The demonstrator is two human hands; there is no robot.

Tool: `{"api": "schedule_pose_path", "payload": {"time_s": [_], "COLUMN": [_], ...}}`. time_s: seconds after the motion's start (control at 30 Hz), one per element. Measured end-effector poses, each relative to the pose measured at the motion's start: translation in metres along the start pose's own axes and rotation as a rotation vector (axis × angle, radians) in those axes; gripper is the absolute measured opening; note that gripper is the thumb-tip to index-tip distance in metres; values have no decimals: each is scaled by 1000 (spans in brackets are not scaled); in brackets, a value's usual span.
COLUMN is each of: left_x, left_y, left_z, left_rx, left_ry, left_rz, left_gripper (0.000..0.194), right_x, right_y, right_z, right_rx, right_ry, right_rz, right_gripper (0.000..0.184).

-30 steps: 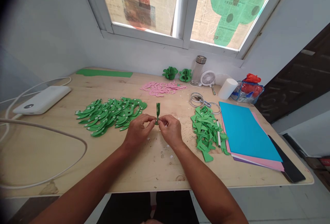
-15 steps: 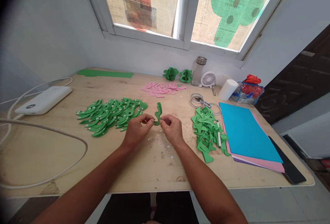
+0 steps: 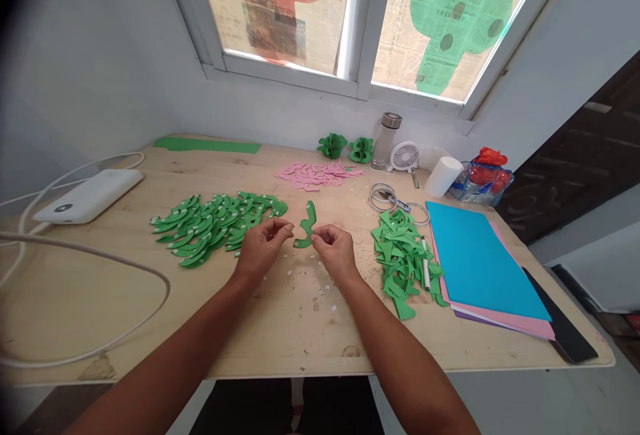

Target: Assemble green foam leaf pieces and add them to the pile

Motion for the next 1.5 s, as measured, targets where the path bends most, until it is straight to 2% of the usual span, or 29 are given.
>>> {"api": "schedule_pose_path", "payload": {"time_s": [0.13,0.27,0.43,0.67,0.8,1.1,1.5], "left_x": [-2,-1,2,4,9,2,0], "left_y": [-3,-6,-3,-8,-11,-20,-21], "left_z": [2,2,2,-2,-7,-5,-5], "left_rx": [-109,-196,-209,-224,-220,-160,-142], "left_ry": [16,121,181,236,285,258,283], "left_rz": [-176,-371,-495,-501,-483,-368,-371], "left_gripper": [24,35,28,30,34,20,19], "right_x": [1,6,10,4,3,5,6], "right_y": [-1,-3,-2,6,5,0,1], "right_z": [-1,-3,-7,-4,-3,-3,-5], "right_rx": [20,78,91,-34,-60,49,89], "right_ry": [27,113,189,53,61,59,104], "right_rz": [22,56,58,-13,-7,81,107], "right_gripper": [15,16,17,17,16,15,13]}}
Point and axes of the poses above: each hand's wrist, its own z-axis towards the middle knuckle, its own x-axis out of the palm, y = z × x, the point moved 2 cm from there along z, towards the middle knuckle, and after that the axes turned 6 degrees about z, right-handed, at the moved point
